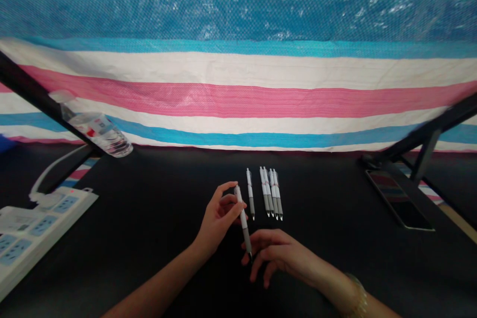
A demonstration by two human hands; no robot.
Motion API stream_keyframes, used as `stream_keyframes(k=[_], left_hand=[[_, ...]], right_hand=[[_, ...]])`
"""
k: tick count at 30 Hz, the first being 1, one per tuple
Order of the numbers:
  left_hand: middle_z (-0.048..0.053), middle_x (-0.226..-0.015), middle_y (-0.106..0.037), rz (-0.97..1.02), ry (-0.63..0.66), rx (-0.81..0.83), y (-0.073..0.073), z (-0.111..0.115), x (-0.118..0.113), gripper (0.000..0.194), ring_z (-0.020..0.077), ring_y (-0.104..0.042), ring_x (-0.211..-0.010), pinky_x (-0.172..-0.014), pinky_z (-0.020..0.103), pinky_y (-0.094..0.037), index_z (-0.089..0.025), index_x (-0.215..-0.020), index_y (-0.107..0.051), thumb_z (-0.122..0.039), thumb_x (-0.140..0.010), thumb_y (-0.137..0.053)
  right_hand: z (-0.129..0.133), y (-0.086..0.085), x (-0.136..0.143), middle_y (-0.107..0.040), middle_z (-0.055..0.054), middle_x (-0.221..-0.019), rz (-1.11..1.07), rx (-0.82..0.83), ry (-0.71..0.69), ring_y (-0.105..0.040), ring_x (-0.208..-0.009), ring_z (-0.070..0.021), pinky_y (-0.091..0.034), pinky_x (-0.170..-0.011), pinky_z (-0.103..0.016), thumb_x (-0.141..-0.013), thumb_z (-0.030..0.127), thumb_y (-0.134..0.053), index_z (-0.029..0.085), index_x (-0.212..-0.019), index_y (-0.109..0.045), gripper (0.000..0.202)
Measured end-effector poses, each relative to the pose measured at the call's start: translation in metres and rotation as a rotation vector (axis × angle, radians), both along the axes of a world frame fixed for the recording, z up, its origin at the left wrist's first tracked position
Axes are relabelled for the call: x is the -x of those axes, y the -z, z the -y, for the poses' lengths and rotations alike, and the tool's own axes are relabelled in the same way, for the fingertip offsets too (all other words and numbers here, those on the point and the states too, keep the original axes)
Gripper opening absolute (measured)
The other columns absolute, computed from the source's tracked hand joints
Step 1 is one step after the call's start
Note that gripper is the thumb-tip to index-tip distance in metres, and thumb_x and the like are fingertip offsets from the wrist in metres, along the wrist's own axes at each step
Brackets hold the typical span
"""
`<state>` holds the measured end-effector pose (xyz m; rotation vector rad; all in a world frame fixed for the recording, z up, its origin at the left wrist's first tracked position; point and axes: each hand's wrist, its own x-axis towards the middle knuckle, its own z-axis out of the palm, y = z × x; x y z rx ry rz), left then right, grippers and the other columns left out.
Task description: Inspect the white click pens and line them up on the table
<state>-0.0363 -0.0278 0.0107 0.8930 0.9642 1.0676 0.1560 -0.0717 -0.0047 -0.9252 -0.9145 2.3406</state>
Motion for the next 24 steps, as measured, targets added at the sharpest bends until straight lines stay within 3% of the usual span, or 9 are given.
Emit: stream_keyframes(k=[5,10,24], left_hand=[[-0.002,-0.08,-0.067,-0.002,0.051,0.009,-0.0006,-0.0009,0.001,0.051,0.0166,-0.07,-0.066,-0.059,0.026,-0.058,-0.023,-0.12,-0.054,-0.03,-0.078,-0.081],[-0.003,-0.08,-0.067,-0.004,0.039,0.014,-0.0004,-0.0025,0.0011,0.059,0.0147,-0.07,-0.065,-0.059,0.025,-0.058,-0.023,-0.13,-0.049,-0.03,-0.08,-0.08],[-0.002,-0.081,-0.068,0.055,0.057,0.055,0.0039,-0.0067,0.0049,0.053,0.015,-0.07,-0.064,-0.057,0.023,-0.056,-0.022,-0.122,-0.05,-0.03,-0.078,-0.081]], right_hand=[[0.0002,0.0012,-0.0002,-0.071,-0.01,-0.093,-0.012,-0.002,0.007,-0.072,-0.071,-0.019,-0.055,-0.056,-0.025,-0.075,0.021,-0.065,0.011,-0.103,-0.067,0.029],[0.0009,0.0021,0.0002,-0.071,-0.008,-0.091,0.007,-0.01,0.009,-0.072,-0.069,-0.0185,-0.055,-0.056,-0.025,-0.074,0.023,-0.065,0.012,-0.101,-0.066,0.029],[0.0022,0.0059,0.0003,-0.069,-0.006,-0.09,0.041,-0.097,-0.031,-0.07,-0.067,-0.0156,-0.055,-0.055,-0.023,-0.077,0.025,-0.062,0.014,-0.1,-0.064,0.025]])
